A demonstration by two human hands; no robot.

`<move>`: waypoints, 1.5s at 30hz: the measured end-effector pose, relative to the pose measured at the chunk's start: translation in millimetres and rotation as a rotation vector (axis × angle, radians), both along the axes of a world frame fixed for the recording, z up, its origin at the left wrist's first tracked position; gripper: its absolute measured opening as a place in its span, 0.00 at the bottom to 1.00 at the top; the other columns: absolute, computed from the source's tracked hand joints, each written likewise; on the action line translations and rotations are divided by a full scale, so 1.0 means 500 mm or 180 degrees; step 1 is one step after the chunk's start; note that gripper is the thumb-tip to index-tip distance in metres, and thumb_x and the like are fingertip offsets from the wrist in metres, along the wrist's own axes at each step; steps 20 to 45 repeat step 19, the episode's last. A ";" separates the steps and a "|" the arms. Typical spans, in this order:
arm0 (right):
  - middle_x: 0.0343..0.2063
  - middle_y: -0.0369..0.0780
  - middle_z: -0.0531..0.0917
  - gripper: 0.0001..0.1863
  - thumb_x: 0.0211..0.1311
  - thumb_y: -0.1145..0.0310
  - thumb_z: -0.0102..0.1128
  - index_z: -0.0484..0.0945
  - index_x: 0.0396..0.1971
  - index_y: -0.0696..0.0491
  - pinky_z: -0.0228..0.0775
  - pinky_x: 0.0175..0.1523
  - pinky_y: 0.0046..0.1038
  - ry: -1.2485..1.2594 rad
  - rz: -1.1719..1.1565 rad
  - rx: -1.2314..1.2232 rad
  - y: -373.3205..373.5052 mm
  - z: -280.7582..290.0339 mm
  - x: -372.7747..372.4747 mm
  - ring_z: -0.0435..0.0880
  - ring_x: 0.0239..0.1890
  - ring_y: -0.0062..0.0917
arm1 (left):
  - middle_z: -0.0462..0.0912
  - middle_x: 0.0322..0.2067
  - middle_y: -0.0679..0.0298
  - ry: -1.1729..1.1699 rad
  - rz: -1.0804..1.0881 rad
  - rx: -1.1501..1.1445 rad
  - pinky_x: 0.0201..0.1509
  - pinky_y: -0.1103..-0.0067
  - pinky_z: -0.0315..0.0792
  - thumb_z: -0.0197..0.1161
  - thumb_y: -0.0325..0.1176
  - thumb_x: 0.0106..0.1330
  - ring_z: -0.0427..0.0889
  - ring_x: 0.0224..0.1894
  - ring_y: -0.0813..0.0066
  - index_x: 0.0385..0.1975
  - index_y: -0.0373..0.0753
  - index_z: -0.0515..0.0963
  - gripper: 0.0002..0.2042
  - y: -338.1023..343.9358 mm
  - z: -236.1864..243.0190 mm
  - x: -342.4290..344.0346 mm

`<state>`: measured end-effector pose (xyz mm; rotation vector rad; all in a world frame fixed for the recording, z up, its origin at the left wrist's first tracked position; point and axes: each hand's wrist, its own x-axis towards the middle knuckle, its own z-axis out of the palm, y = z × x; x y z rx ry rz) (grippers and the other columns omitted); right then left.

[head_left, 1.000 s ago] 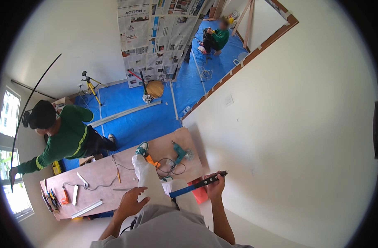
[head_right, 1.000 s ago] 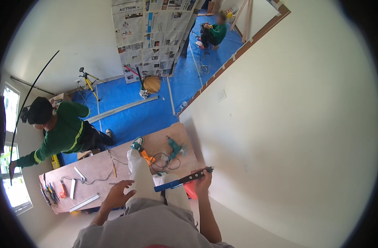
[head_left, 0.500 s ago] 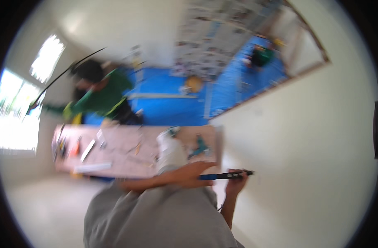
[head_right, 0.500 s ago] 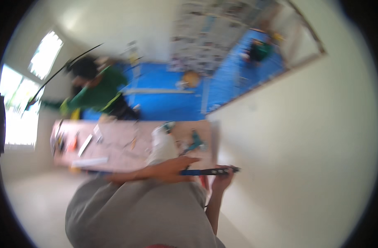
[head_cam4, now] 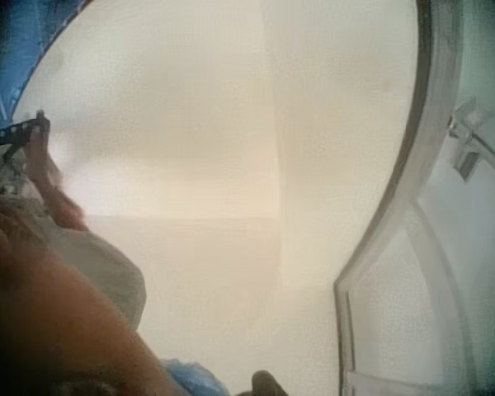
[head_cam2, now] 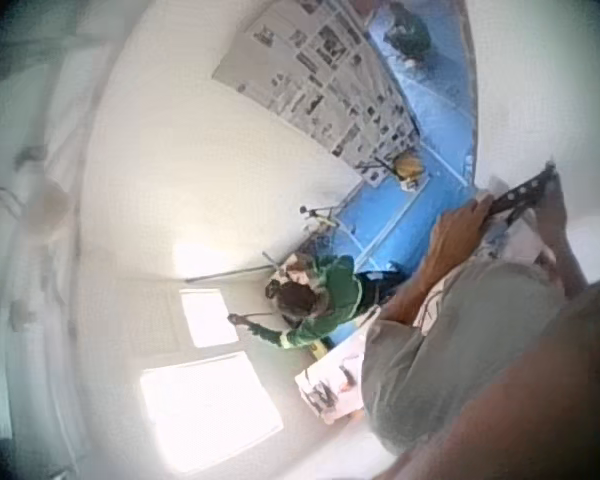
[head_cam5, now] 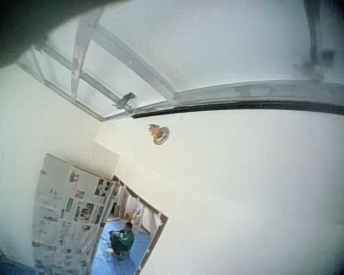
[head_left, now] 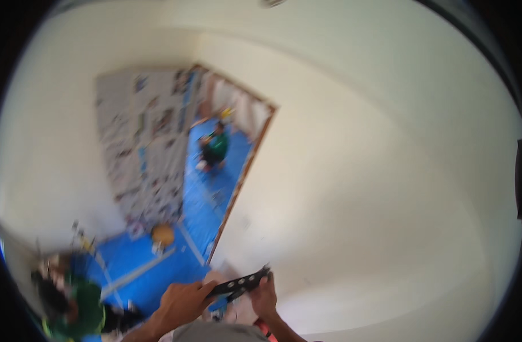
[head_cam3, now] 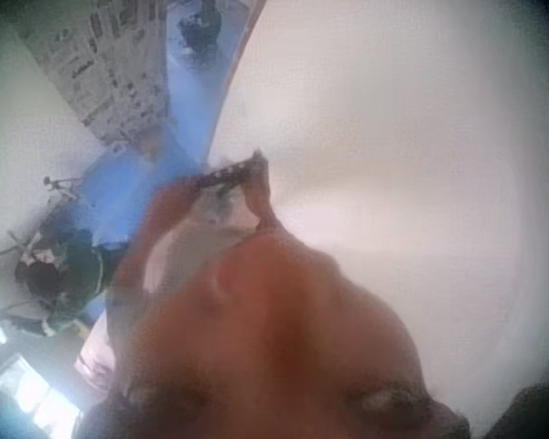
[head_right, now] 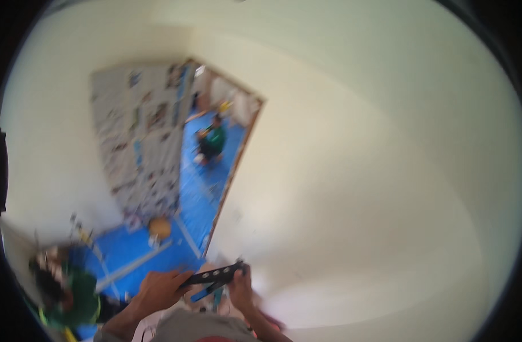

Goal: The person uses a staple gun to attach a metal frame to the ceiling and then uses a power drill to secure a light fixture. The person works alongside another individual who also uses a drill.

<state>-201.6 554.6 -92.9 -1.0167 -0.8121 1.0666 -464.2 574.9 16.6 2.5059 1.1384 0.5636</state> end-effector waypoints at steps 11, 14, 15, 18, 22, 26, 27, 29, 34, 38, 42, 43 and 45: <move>0.57 0.52 0.78 0.37 0.72 0.66 0.61 0.50 0.70 0.62 0.75 0.63 0.41 -0.0861 0.0714 0.2727 0.196 0.483 -0.050 0.82 0.58 0.38 | 0.72 0.27 0.65 -0.0694 -0.0488 0.3446 0.26 0.67 0.68 0.67 0.45 0.63 0.75 0.24 0.66 0.45 0.44 0.82 0.16 0.340 0.420 -0.033; 0.55 0.51 0.79 0.32 0.78 0.64 0.53 0.50 0.71 0.59 0.75 0.64 0.41 -0.1344 0.0974 0.3112 0.280 0.563 -0.092 0.81 0.59 0.37 | 0.74 0.28 0.60 -0.0921 -0.0196 0.3705 0.29 0.64 0.70 0.66 0.44 0.64 0.78 0.26 0.58 0.45 0.42 0.79 0.15 0.417 0.534 -0.014; 0.54 0.51 0.79 0.32 0.78 0.61 0.52 0.51 0.71 0.59 0.75 0.63 0.40 -0.1001 0.0981 0.3048 0.307 0.582 -0.112 0.82 0.57 0.36 | 0.74 0.29 0.59 -0.0926 -0.0208 0.3742 0.30 0.64 0.71 0.66 0.43 0.65 0.79 0.27 0.55 0.46 0.42 0.78 0.16 0.438 0.571 -0.016; 0.51 0.56 0.81 0.35 0.78 0.51 0.51 0.51 0.73 0.53 0.78 0.59 0.41 -0.0406 0.0861 0.2772 0.395 0.643 -0.163 0.86 0.51 0.40 | 0.77 0.32 0.56 -0.0782 0.0085 0.3693 0.33 0.64 0.72 0.66 0.42 0.67 0.81 0.31 0.52 0.48 0.44 0.76 0.15 0.479 0.669 -0.025; 0.51 0.56 0.81 0.35 0.78 0.51 0.51 0.51 0.73 0.53 0.78 0.59 0.41 -0.0135 0.0895 0.2613 0.409 0.652 -0.180 0.86 0.51 0.40 | 0.78 0.33 0.55 -0.0701 0.0214 0.3654 0.34 0.63 0.73 0.65 0.42 0.67 0.82 0.33 0.52 0.49 0.44 0.76 0.15 0.489 0.690 -0.030; 0.51 0.56 0.81 0.35 0.78 0.51 0.51 0.51 0.73 0.53 0.78 0.59 0.41 -0.0135 0.0895 0.2613 0.409 0.652 -0.180 0.86 0.51 0.40 | 0.78 0.33 0.55 -0.0701 0.0214 0.3654 0.34 0.63 0.73 0.65 0.42 0.67 0.82 0.33 0.52 0.49 0.44 0.76 0.15 0.489 0.690 -0.030; 0.51 0.56 0.81 0.35 0.78 0.51 0.51 0.51 0.73 0.53 0.78 0.59 0.41 -0.0135 0.0895 0.2613 0.409 0.652 -0.180 0.86 0.51 0.40 | 0.78 0.33 0.55 -0.0701 0.0214 0.3654 0.34 0.63 0.73 0.65 0.42 0.67 0.82 0.33 0.52 0.49 0.44 0.76 0.15 0.489 0.690 -0.030; 0.51 0.56 0.81 0.35 0.78 0.51 0.51 0.51 0.73 0.53 0.78 0.59 0.41 -0.0135 0.0895 0.2613 0.409 0.652 -0.180 0.86 0.51 0.40 | 0.78 0.33 0.55 -0.0701 0.0214 0.3654 0.34 0.63 0.73 0.65 0.42 0.67 0.82 0.33 0.52 0.49 0.44 0.76 0.15 0.489 0.690 -0.030; 0.51 0.56 0.81 0.35 0.78 0.51 0.51 0.51 0.73 0.53 0.78 0.59 0.41 -0.0135 0.0895 0.2613 0.409 0.652 -0.180 0.86 0.51 0.40 | 0.78 0.33 0.55 -0.0701 0.0214 0.3654 0.34 0.63 0.73 0.65 0.42 0.67 0.82 0.33 0.52 0.49 0.44 0.76 0.15 0.489 0.690 -0.030; 0.51 0.56 0.81 0.35 0.78 0.51 0.51 0.51 0.73 0.53 0.78 0.59 0.41 -0.0135 0.0895 0.2613 0.409 0.652 -0.180 0.86 0.51 0.40 | 0.78 0.33 0.55 -0.0701 0.0214 0.3654 0.34 0.63 0.73 0.65 0.42 0.67 0.82 0.33 0.52 0.49 0.44 0.76 0.15 0.489 0.690 -0.030; 0.51 0.56 0.81 0.35 0.78 0.51 0.51 0.51 0.73 0.53 0.78 0.59 0.41 -0.0135 0.0895 0.2613 0.409 0.652 -0.180 0.86 0.51 0.40 | 0.78 0.33 0.55 -0.0701 0.0214 0.3654 0.34 0.63 0.73 0.65 0.42 0.67 0.82 0.33 0.52 0.49 0.44 0.76 0.15 0.489 0.690 -0.030; 0.51 0.56 0.81 0.35 0.78 0.51 0.51 0.51 0.73 0.53 0.78 0.59 0.41 -0.0135 0.0895 0.2613 0.409 0.652 -0.180 0.86 0.51 0.40 | 0.78 0.33 0.55 -0.0701 0.0214 0.3654 0.34 0.63 0.73 0.65 0.42 0.67 0.82 0.33 0.52 0.49 0.44 0.76 0.15 0.489 0.690 -0.030; 0.51 0.56 0.81 0.35 0.78 0.51 0.51 0.51 0.73 0.53 0.78 0.59 0.41 -0.0135 0.0895 0.2613 0.409 0.652 -0.180 0.86 0.51 0.40 | 0.78 0.33 0.55 -0.0701 0.0214 0.3654 0.34 0.63 0.73 0.65 0.42 0.67 0.82 0.33 0.52 0.49 0.44 0.76 0.15 0.489 0.690 -0.030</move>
